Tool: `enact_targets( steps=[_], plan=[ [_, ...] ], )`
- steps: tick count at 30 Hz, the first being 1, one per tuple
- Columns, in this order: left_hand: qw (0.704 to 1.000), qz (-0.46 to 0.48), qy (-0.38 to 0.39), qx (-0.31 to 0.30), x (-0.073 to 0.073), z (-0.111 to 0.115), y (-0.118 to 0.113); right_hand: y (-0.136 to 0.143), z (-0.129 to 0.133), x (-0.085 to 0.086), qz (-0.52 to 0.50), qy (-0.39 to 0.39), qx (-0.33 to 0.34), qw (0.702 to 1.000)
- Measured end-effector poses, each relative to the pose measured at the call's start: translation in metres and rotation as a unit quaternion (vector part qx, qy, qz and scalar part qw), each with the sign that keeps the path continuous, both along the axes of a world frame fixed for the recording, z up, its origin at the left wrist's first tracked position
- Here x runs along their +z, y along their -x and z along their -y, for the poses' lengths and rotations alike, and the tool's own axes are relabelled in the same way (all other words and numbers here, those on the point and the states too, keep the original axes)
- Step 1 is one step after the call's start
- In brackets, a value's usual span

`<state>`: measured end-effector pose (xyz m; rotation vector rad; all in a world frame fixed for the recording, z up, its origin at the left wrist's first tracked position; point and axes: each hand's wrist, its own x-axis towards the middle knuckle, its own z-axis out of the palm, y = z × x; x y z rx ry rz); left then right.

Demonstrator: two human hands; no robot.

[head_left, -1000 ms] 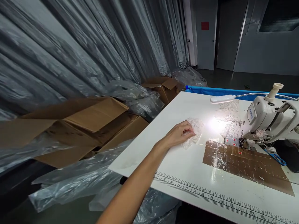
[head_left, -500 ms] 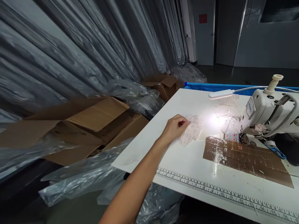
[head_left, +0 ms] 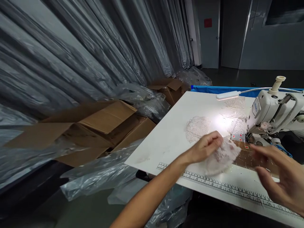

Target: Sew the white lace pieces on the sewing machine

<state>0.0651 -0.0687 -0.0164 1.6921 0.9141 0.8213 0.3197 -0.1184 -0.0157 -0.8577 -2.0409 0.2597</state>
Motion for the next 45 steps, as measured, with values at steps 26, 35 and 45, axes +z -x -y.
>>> enact_targets(
  steps=[26, 35, 45],
  plan=[
    [0.952, -0.259, -0.126, 0.108, -0.020, -0.026, -0.028, -0.021, -0.059, -0.015, 0.160, 0.413, -0.080, 0.893],
    [0.881, -0.345, -0.324, -0.013, -0.022, -0.084, -0.050, -0.033, -0.063, -0.019, 0.199, 0.349, -0.190, 0.896],
    [0.876, -0.264, -0.394, -0.087, -0.037, -0.127, -0.063, -0.032, -0.063, -0.017, 0.201, 0.358, -0.189, 0.892]
  ],
)
